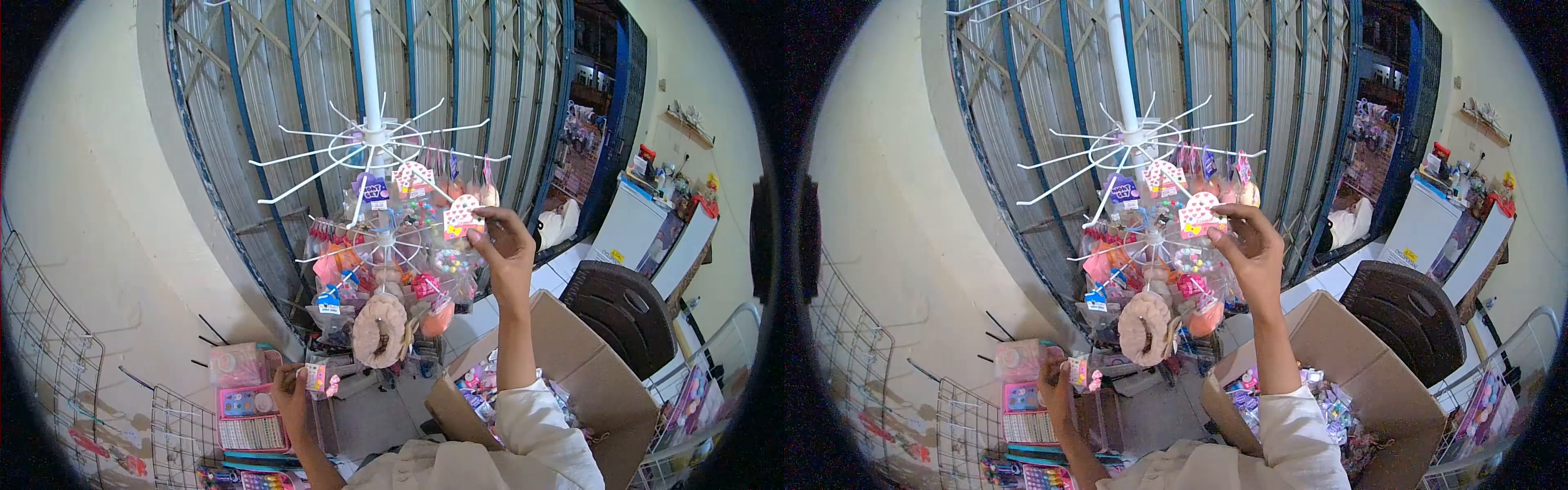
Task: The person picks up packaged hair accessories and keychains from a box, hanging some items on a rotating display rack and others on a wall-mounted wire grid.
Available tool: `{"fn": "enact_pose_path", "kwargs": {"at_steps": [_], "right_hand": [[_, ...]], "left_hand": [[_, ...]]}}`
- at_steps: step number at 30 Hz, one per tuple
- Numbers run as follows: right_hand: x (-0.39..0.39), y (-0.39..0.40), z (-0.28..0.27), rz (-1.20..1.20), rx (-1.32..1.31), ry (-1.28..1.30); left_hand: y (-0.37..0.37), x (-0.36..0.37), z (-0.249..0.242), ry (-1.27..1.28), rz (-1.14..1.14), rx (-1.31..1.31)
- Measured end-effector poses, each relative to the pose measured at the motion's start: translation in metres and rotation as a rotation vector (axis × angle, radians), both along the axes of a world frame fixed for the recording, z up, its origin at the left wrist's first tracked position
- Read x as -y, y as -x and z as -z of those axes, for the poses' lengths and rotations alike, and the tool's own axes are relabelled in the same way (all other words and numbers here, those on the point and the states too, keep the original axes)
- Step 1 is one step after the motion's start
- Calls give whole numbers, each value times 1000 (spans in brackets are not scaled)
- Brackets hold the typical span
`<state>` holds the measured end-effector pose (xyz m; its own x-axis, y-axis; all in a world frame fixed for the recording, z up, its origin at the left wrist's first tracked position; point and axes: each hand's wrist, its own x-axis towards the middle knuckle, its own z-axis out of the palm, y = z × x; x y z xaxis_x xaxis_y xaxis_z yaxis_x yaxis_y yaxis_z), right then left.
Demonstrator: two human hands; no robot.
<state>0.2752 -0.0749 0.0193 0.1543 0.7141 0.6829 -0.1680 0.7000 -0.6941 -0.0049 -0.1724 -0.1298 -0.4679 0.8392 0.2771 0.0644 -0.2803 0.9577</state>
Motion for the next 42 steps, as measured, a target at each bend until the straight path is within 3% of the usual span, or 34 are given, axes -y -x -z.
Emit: {"fn": "enact_pose_path", "kwargs": {"at_steps": [8,11,18,24,28,30,33,35,40,42], "right_hand": [[-19,7,2,75,98,29],[-44,10,-1,93,159,-17],[-68,20,-4,180,225,-36],[-82,8,-1,224,226,-76],[-85,-4,1,210,180,-124],[-82,-14,12,346,248,-134],[-49,-18,15,488,57,-164],[-31,-21,15,506,-80,-192],[-4,-31,19,538,-91,-239],[8,-31,22,544,-38,-145]], "left_hand": [[-1,-5,-2,56,9,-3],[4,-16,-9,-46,17,-18],[4,-31,-135,-270,7,-291],[-3,-63,-180,-396,126,-397],[-10,-77,-185,-341,243,-467],[-19,-80,-187,-326,227,-463],[-23,-90,-182,-394,313,-449],[-27,-94,-185,-414,315,-445],[-25,-87,-194,-345,246,-551],[-14,-85,-194,-418,170,-482]]}}
